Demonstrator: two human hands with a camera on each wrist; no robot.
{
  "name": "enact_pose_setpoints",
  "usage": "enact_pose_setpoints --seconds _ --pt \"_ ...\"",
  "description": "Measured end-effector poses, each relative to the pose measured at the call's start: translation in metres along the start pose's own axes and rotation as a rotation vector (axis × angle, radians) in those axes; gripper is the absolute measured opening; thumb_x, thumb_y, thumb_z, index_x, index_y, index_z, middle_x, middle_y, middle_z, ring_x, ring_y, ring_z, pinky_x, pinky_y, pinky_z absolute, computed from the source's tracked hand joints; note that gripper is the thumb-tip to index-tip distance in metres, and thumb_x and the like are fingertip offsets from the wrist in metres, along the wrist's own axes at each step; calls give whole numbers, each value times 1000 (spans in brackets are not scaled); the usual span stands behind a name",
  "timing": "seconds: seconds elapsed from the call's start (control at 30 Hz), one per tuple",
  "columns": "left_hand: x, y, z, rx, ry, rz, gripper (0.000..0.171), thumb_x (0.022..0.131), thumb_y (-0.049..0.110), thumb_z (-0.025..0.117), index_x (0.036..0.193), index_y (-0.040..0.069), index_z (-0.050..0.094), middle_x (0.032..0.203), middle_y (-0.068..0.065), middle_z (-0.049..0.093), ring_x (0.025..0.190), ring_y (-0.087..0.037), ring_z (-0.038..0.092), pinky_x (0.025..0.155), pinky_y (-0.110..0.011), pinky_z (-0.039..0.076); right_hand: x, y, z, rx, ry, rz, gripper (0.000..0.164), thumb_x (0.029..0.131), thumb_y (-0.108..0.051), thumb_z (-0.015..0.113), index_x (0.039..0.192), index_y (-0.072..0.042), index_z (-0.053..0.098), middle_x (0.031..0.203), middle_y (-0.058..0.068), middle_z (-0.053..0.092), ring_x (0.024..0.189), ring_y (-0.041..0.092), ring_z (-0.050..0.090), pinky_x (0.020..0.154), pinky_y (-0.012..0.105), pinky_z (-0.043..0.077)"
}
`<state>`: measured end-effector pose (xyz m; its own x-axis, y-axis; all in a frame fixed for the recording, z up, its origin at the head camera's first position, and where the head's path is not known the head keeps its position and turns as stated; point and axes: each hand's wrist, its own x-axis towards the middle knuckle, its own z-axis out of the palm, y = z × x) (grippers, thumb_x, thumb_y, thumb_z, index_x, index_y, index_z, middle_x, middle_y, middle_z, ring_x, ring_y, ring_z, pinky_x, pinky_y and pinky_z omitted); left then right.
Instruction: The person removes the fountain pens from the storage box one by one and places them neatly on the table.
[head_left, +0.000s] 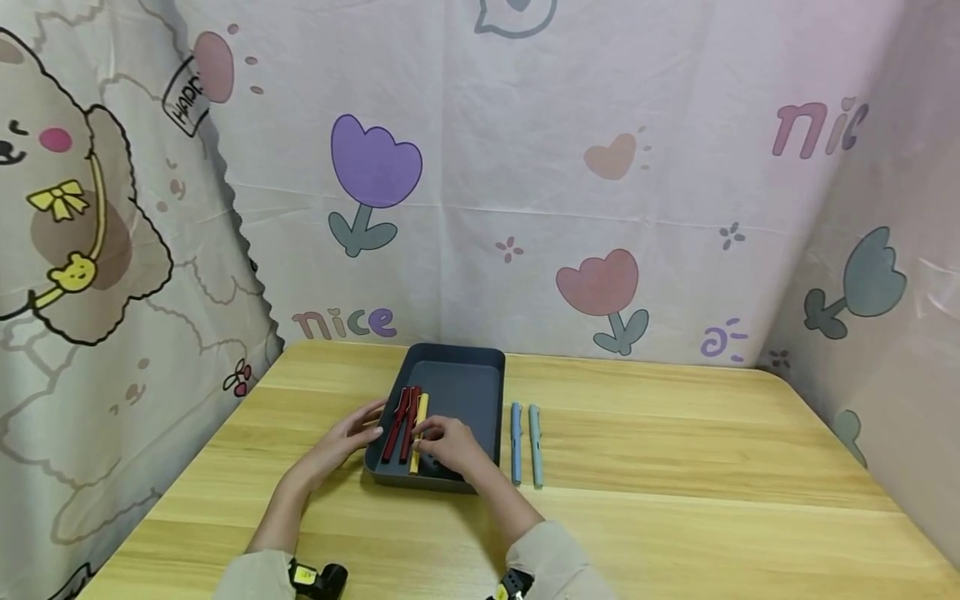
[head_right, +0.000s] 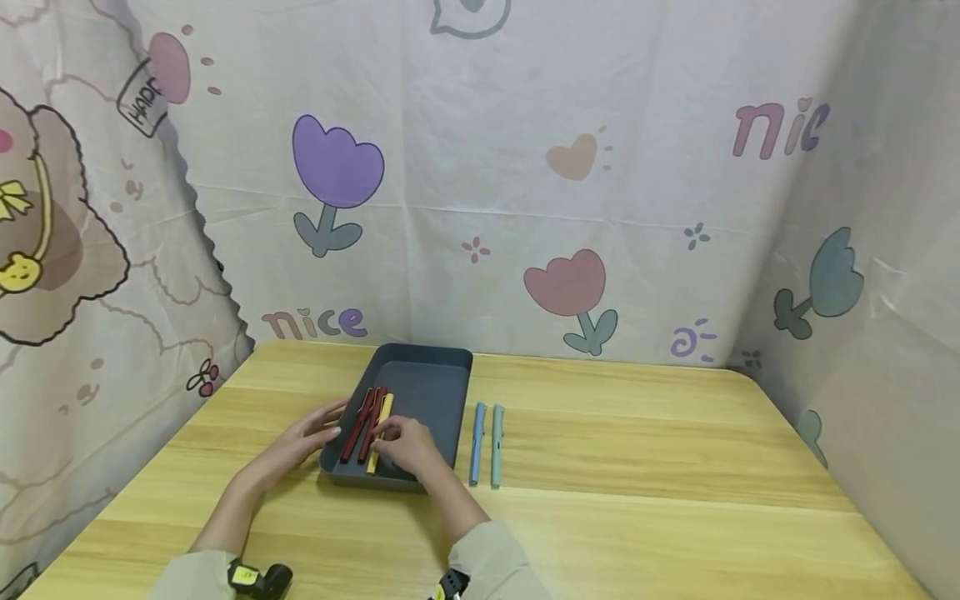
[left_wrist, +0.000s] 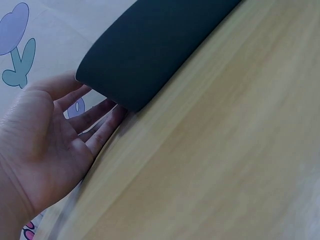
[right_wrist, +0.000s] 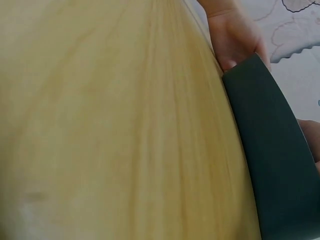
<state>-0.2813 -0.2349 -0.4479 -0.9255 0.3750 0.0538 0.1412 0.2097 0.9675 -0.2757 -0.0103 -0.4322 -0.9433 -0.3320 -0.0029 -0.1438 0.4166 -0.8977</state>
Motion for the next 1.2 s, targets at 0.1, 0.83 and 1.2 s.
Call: enact_pose_setpoints --seconds 0.1,0.83,1.2 --pt "0 -1 -1 -3 1 4 57 95 22 51 145 8 27 143 -26 25 130 -41 20 101 -56 22 0 -1 1 -21 -7 -12 13 86 -13 65 98 -13 69 78 -4 59 68 12 54 58 28 45" --pt "1 0 0 -5 -6 27 55 95 20 51 145 8 28 141 -28 27 129 -42 22 100 -55 23 0 -2 1 -191 2 -67 11 80 -18 72 88 -13 67 64 -3 53 53 10 45 46 23 37" --pt "-2 2 0 -10 -1 22 55 95 19 51 145 8 28 142 -27 26 130 -42 21 101 -56 22 1 -4 2 -286 1 -61 19 77 -19 76 86 -13 61 68 -2 48 58 11 44 48 24 36"
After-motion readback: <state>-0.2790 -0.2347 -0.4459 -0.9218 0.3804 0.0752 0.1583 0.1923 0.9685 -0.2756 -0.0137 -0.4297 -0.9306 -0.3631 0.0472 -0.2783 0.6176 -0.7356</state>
